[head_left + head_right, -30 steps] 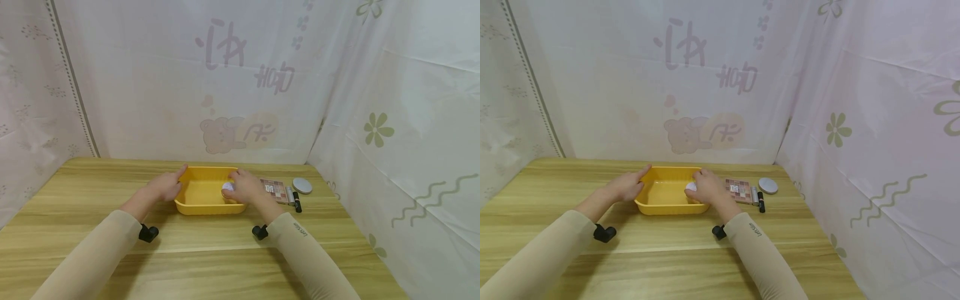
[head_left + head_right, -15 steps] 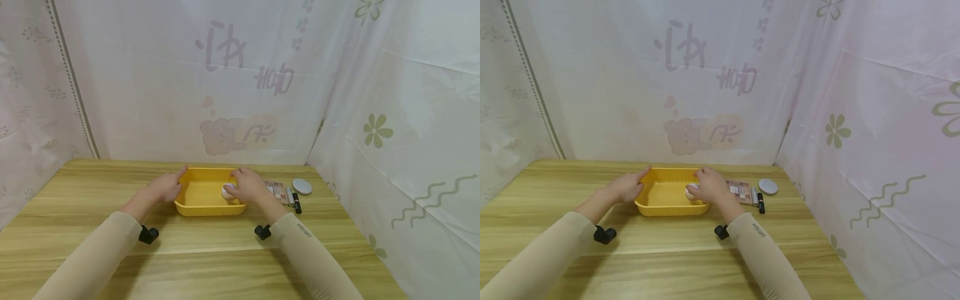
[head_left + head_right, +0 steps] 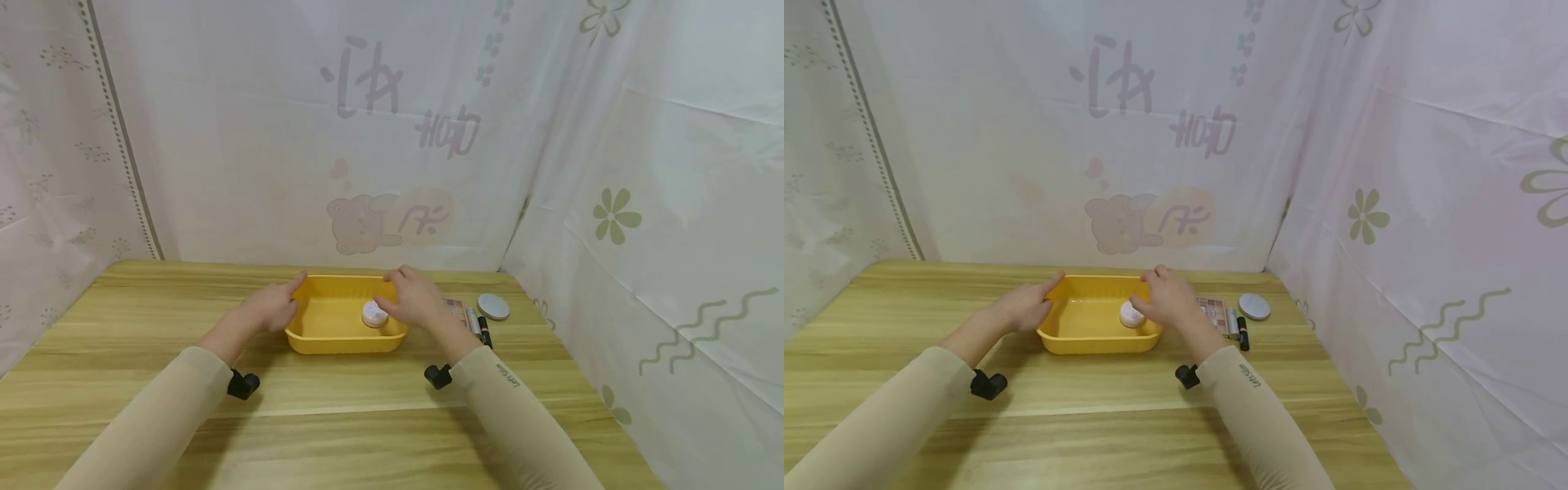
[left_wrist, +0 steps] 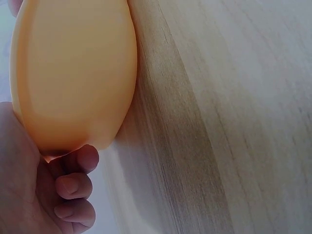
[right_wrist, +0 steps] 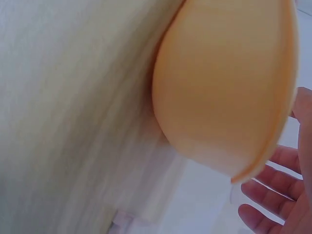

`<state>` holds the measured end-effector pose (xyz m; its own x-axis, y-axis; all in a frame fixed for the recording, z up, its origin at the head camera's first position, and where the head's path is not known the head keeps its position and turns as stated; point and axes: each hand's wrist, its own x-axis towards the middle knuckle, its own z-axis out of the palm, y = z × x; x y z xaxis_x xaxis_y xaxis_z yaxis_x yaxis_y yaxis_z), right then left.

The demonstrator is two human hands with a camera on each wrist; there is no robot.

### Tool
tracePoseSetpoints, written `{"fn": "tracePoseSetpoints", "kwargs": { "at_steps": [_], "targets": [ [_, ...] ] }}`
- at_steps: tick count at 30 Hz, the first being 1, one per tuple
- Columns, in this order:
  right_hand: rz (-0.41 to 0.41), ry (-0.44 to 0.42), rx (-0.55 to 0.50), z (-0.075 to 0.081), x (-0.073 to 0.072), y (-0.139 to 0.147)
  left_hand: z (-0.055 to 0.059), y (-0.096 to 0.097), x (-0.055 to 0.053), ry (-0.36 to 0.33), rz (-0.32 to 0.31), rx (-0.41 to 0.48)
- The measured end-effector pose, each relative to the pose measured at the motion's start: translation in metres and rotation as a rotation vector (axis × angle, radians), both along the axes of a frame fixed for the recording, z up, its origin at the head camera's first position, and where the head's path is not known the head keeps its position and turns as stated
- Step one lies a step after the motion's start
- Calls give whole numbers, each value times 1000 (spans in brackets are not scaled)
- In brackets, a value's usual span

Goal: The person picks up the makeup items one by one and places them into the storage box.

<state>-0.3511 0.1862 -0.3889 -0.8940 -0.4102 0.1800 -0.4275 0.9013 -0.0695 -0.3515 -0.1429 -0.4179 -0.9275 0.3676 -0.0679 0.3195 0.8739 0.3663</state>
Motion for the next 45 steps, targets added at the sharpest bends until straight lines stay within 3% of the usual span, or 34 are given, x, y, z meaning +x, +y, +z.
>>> {"fn": "tracePoseSetpoints", "kwargs": {
  "at_steps": [9, 19, 45],
  "targets": [
    [-56, -4, -52, 11, -6, 19, 0, 0, 0, -8, 4, 4],
    [-141, -72, -103, 17, -9, 44, -1, -1, -1, -9, 9, 0],
    [-325, -142, -97, 4, -25, 132, 0, -1, 2, 4, 23, 10]
  ]
}}
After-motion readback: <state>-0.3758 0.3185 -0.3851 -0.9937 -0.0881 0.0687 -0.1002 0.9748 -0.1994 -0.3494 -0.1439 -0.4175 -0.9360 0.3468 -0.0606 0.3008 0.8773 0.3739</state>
